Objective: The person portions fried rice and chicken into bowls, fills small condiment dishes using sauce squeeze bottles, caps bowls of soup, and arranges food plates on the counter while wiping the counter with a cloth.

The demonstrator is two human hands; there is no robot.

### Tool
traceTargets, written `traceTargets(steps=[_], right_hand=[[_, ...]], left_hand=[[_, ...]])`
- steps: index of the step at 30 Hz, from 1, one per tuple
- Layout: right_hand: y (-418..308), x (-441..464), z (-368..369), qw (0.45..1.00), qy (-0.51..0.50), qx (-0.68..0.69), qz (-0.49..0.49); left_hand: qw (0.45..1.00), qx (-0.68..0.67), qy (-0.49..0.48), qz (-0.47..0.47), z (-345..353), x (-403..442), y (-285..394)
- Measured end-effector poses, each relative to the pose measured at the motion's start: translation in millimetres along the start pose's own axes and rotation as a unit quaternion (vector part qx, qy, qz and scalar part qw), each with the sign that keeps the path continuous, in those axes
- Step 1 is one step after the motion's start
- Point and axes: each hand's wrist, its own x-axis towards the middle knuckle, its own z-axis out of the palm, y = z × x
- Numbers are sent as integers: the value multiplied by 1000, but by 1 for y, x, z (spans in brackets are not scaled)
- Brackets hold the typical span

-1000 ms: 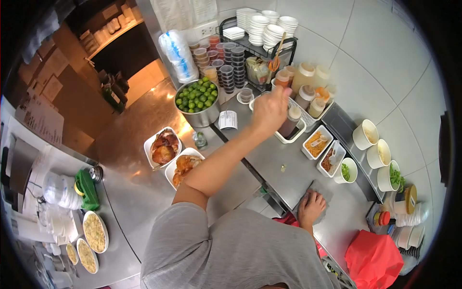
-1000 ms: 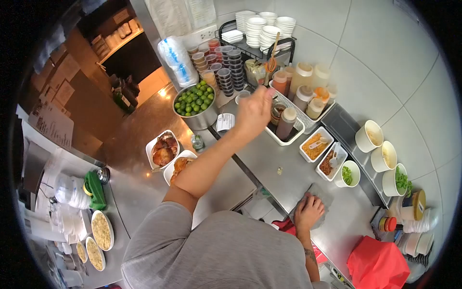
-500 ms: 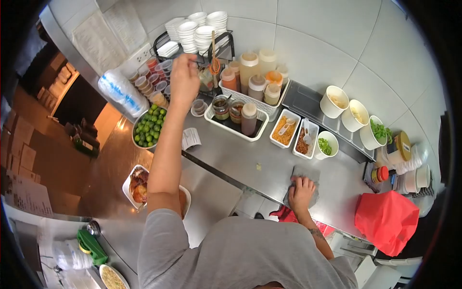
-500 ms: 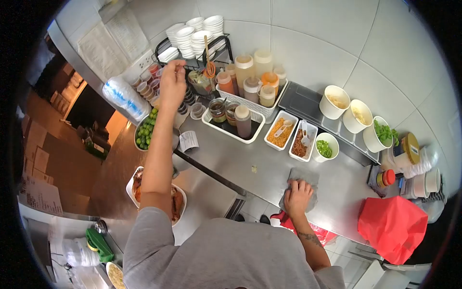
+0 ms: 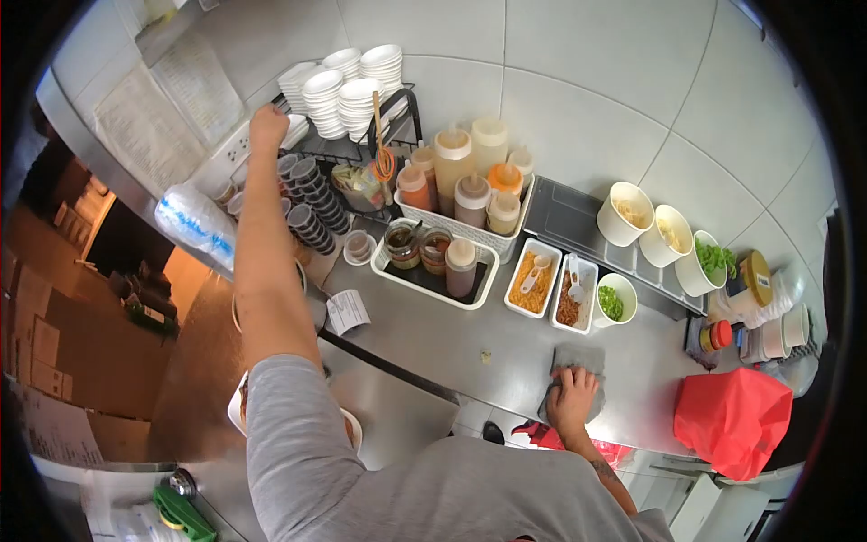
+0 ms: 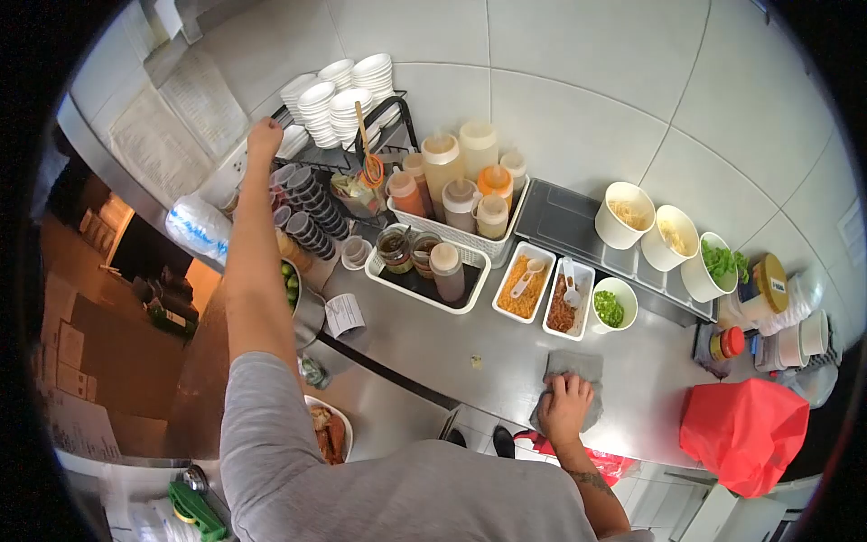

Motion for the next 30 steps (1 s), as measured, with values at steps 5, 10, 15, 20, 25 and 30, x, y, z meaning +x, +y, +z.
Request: traceTargets(steps=[5, 10, 15, 20, 25, 30], right_hand=[[-3, 2, -2, 1000, -10, 4, 10], [-1, 2, 0, 1000, -20, -7, 13], [-3, 4, 0, 1000, -24, -15, 10], [-3, 4, 1, 999, -21, -42, 1], [0, 2, 3, 999, -32, -29, -10], [8, -2, 6, 999, -12, -7, -29]], left_hand=[[984, 128, -115, -36, 32, 9, -37], [974, 95, -203, -15, 30, 9, -49], [983, 59, -174, -30, 33, 10, -52], [997, 34, -66, 33, 4, 5, -28], [980, -111, -161, 44, -106, -91, 56], [958, -99, -268, 39, -185, -263, 108]])
